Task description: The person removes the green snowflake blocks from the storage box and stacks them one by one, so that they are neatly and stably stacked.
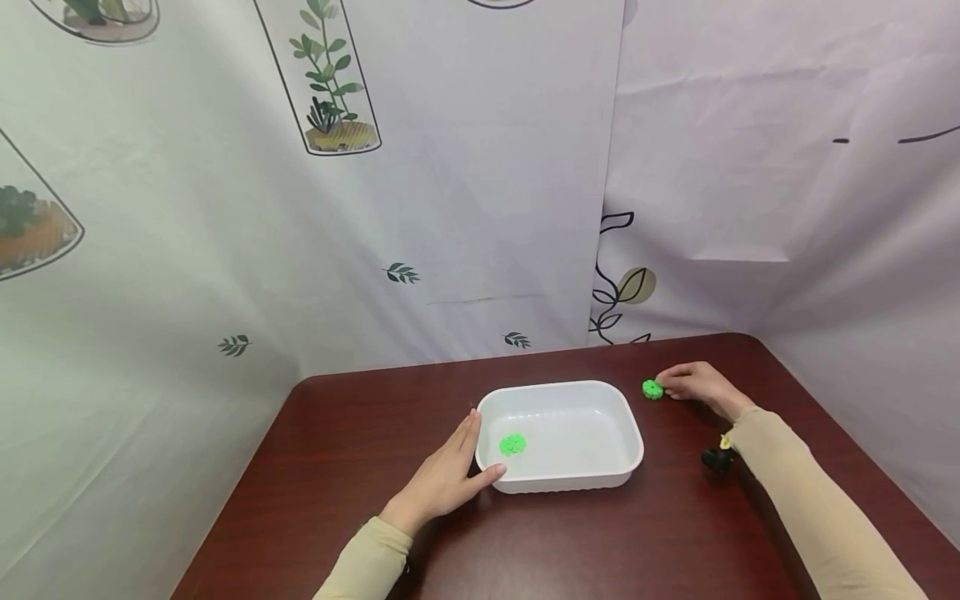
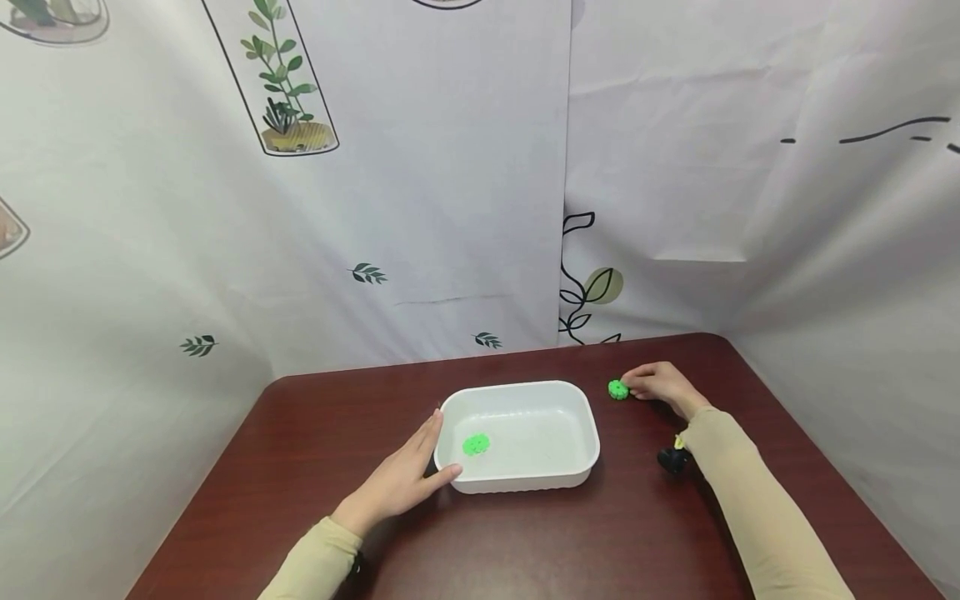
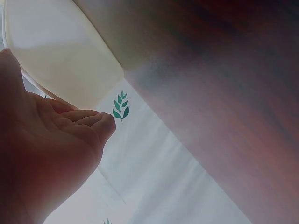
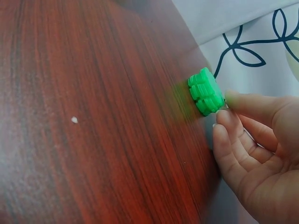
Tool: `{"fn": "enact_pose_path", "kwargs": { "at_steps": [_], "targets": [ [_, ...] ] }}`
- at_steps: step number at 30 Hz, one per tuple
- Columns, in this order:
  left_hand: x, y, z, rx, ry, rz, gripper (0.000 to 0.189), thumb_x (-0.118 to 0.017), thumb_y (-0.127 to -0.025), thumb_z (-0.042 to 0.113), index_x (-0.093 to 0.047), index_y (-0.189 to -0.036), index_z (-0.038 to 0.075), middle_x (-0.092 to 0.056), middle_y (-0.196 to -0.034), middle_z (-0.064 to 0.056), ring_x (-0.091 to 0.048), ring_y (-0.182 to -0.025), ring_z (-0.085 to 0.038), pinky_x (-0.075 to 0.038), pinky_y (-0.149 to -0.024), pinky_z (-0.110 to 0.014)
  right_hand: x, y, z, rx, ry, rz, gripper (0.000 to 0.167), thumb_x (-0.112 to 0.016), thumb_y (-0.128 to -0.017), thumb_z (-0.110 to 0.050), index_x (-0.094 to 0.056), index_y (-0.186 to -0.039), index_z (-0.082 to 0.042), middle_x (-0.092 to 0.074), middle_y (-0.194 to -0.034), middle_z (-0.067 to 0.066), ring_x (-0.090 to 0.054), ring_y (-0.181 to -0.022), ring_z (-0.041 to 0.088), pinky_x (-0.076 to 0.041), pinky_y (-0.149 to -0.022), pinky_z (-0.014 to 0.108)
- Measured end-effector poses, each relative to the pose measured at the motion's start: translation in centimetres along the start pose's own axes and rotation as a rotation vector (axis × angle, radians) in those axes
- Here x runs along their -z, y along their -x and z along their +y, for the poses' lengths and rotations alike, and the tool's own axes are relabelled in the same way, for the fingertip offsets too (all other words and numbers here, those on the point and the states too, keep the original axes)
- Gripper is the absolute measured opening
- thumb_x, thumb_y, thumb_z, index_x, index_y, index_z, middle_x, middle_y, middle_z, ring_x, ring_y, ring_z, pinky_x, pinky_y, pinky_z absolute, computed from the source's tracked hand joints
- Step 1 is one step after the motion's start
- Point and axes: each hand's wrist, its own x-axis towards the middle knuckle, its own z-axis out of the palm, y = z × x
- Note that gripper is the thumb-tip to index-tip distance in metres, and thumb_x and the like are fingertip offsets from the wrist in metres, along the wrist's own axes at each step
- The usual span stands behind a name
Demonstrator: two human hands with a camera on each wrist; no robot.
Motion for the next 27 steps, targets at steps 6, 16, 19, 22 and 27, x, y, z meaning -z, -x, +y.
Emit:
{"fn": "enact_pose_path", "kwargs": {
  "at_steps": [6,16,19,22,27],
  "targets": [
    [0.1,0.0,0.0,0.01,-0.001,-0.01,0.1,-0.045,-0.096,0.071,-0.016,-0.16,0.0,-0.017,-0.166,-0.017,-0.022,-0.152,-0.03,-0.03,-0.117,-0.046,-0.1,0.0,-0.1,-0.002,0.017,-0.008,0.036,-0.064,-0.099,-0.01,-0.061,-0.119,0.02,-0.072,-0.104,0.013,-0.066,-0.082,0.008,-0.057,-0.075,0.024],
    [0.0,0.0,-0.1,-0.005,0.007,0.003,0.099,-0.045,-0.097,0.07,-0.018,-0.16,-0.001,-0.019,-0.165,-0.02,-0.022,-0.151,-0.031,-0.031,-0.116,-0.048,-0.2,0.1,-0.2,-0.024,0.036,0.001,0.037,-0.065,-0.099,-0.012,-0.062,-0.12,0.019,-0.072,-0.106,0.016,-0.067,-0.084,0.011,-0.058,-0.076,0.027],
    [0.0,0.0,-0.1,-0.008,0.005,0.003,0.1,-0.045,-0.096,0.07,-0.017,-0.16,-0.001,-0.019,-0.165,-0.02,-0.022,-0.151,-0.031,-0.031,-0.116,-0.047,-0.1,0.1,-0.4,-0.022,0.031,0.001,0.037,-0.064,-0.099,-0.013,-0.062,-0.12,0.019,-0.072,-0.106,0.015,-0.067,-0.084,0.011,-0.058,-0.075,0.026],
    [0.0,0.0,-0.1,-0.008,0.006,0.0,0.1,-0.045,-0.096,0.071,-0.016,-0.16,-0.001,-0.018,-0.165,-0.02,-0.022,-0.151,-0.031,-0.031,-0.116,-0.048,0.1,0.3,-0.7,-0.021,0.025,0.01,0.038,-0.063,-0.1,-0.014,-0.062,-0.12,0.018,-0.072,-0.104,0.013,-0.067,-0.083,0.013,-0.058,-0.075,0.026],
    [0.1,0.1,0.0,-0.002,0.003,-0.008,0.1,-0.045,-0.096,0.071,-0.017,-0.16,-0.001,-0.017,-0.166,-0.019,-0.022,-0.151,-0.031,-0.03,-0.116,-0.047,0.6,0.4,-1.7,-0.006,0.038,0.027,0.04,-0.064,-0.1,-0.016,-0.061,-0.122,0.018,-0.071,-0.107,0.017,-0.068,-0.088,0.019,-0.058,-0.08,0.031]
  ]
}}
